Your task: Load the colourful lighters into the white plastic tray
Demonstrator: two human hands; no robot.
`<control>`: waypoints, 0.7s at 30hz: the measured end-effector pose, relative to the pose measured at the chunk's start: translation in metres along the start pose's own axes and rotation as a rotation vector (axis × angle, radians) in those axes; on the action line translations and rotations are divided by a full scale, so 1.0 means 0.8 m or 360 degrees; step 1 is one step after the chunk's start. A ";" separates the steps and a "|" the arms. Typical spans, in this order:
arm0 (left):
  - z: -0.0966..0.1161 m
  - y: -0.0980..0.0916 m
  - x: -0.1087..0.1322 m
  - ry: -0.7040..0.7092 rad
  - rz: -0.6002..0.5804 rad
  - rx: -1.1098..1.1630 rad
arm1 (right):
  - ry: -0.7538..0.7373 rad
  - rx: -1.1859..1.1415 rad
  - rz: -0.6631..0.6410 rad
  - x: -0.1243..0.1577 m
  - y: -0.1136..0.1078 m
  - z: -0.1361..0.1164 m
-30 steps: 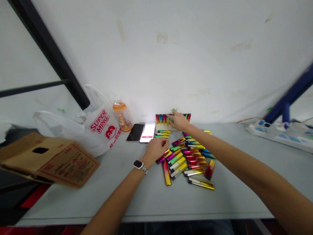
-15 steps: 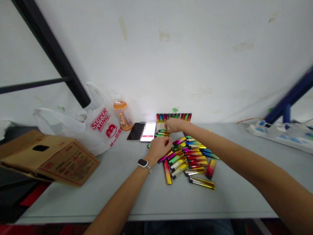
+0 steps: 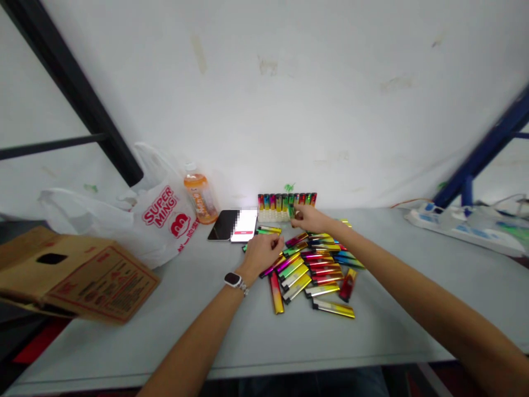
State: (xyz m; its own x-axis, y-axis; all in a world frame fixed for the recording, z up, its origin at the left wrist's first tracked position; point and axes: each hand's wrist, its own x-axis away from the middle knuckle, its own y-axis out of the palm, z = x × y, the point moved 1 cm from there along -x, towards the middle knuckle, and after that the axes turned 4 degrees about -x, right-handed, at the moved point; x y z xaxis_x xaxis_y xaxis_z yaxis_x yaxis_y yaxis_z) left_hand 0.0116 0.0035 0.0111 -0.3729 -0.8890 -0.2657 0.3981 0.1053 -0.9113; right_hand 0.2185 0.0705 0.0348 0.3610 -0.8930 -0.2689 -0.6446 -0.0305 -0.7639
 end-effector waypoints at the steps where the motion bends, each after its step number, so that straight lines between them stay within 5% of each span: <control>1: 0.001 0.000 0.000 0.0007 0.0001 0.0000 | 0.0059 -0.0159 0.0093 0.012 -0.001 -0.001; 6: 0.007 0.000 -0.004 0.0040 0.0008 -0.0033 | 0.0320 -0.1045 0.0552 0.061 0.001 -0.018; 12: 0.023 0.003 -0.027 0.0157 -0.0123 -0.0212 | 0.0473 -0.1937 0.0433 0.078 0.004 -0.043; 21: 0.039 0.005 -0.032 0.0134 -0.0122 -0.0290 | 0.0740 -0.2247 0.0370 0.090 0.017 -0.047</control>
State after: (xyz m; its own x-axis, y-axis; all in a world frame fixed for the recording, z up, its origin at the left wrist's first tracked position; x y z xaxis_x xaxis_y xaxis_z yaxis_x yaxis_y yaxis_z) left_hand 0.0487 0.0125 0.0243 -0.4678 -0.8580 -0.2119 0.2105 0.1247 -0.9696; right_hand 0.2106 -0.0113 0.0265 0.0971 -0.9891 0.1103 -0.8546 -0.0260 0.5187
